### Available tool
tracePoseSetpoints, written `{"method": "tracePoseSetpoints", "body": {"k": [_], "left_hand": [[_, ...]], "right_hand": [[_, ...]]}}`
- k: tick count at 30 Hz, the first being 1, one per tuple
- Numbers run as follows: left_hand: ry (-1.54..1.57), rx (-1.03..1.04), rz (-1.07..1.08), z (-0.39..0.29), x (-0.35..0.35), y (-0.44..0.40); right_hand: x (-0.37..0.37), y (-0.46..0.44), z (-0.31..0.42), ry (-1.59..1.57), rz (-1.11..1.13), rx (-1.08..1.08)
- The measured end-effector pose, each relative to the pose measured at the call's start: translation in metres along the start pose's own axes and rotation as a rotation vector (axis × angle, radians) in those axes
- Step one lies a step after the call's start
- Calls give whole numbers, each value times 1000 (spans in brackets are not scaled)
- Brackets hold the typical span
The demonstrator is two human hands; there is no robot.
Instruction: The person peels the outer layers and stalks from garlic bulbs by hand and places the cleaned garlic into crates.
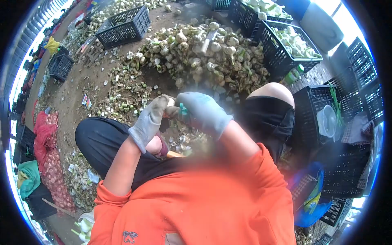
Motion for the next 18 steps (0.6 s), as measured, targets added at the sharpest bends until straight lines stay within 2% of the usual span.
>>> {"method": "tracePoseSetpoints", "body": {"k": [1, 4, 5, 7, 10, 12, 13, 16, 17, 18], "left_hand": [[149, -79, 4, 5, 4, 0], [177, -142, 26, 8, 2, 3], [246, -192, 65, 10, 4, 6], [194, -342, 80, 21, -5, 10], [233, -313, 91, 16, -1, 10], [363, -180, 114, 8, 4, 3], [314, -110, 43, -3, -3, 4], [239, 17, 31, -5, -7, 1], [232, 7, 40, -2, -5, 0], [223, -3, 50, 1, -4, 0]], "right_hand": [[2, 0, -1, -2, -1, -25], [2, 3, 3, -53, -16, -48], [0, 3, 7, -64, 4, -25], [-5, 4, 11, -151, -22, -26], [-8, 5, 7, -264, -84, -19], [-9, 8, -3, -451, -38, 260], [-7, 11, -7, -544, -11, 399], [0, 16, -8, -543, -14, 420], [1, 16, -9, -335, 148, 513], [-1, 14, -8, -301, 75, 419]]}}
Point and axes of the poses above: each hand's wrist, its own y-axis away from the middle knuckle, its own x-axis out of the palm, z = x × y, the point moved 7 cm from there along -y, towards the middle knuckle, and after that the axes turned 15 degrees about -z, right-handed, at the moved point
